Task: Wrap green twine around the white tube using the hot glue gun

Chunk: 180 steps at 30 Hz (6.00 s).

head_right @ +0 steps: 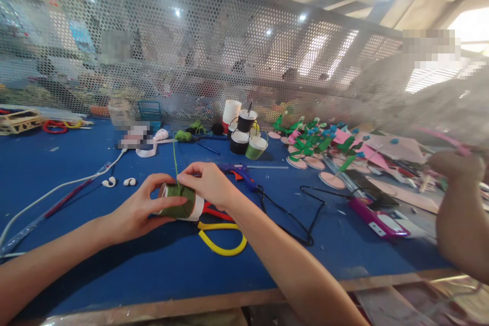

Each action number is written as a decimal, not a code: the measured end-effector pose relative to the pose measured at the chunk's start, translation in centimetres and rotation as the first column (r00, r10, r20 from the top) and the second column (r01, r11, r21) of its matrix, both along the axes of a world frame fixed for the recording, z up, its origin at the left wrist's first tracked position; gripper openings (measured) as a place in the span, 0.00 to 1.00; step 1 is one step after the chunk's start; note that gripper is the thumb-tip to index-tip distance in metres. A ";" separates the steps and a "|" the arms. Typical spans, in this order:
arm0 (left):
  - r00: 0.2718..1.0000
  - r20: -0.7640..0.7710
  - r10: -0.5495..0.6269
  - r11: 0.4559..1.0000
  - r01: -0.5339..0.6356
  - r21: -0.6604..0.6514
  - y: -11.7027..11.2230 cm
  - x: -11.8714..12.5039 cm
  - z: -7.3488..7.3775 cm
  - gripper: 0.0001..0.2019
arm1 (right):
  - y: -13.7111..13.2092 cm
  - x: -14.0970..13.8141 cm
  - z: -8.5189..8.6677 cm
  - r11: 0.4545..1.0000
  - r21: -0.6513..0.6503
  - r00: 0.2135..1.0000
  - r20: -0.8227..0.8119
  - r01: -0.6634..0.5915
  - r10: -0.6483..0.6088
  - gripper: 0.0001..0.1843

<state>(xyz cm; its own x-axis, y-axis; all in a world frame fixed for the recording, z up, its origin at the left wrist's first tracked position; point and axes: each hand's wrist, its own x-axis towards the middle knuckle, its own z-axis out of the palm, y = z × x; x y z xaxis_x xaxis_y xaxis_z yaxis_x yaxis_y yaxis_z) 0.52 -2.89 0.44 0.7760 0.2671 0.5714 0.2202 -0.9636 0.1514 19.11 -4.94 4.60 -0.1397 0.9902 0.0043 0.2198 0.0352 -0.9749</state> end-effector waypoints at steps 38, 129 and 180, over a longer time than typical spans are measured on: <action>0.990 0.126 0.058 0.953 -0.018 -0.304 0.1 0.2 0.6 0.24 | 0.6 0.8 -0.2 0.998 0.040 0.984 -0.176 0.042 -0.034 0.11; 0.984 0.145 -0.104 0.965 0.135 -0.225 -0.4 0.1 0.9 0.24 | 0.6 1.6 -2.2 0.968 0.244 0.992 0.091 0.059 -0.083 0.12; 0.986 -0.154 0.066 0.827 -0.140 -0.544 1.4 2.8 4.7 0.21 | 0.3 2.1 -1.7 0.858 0.484 0.924 0.222 0.173 -0.312 0.11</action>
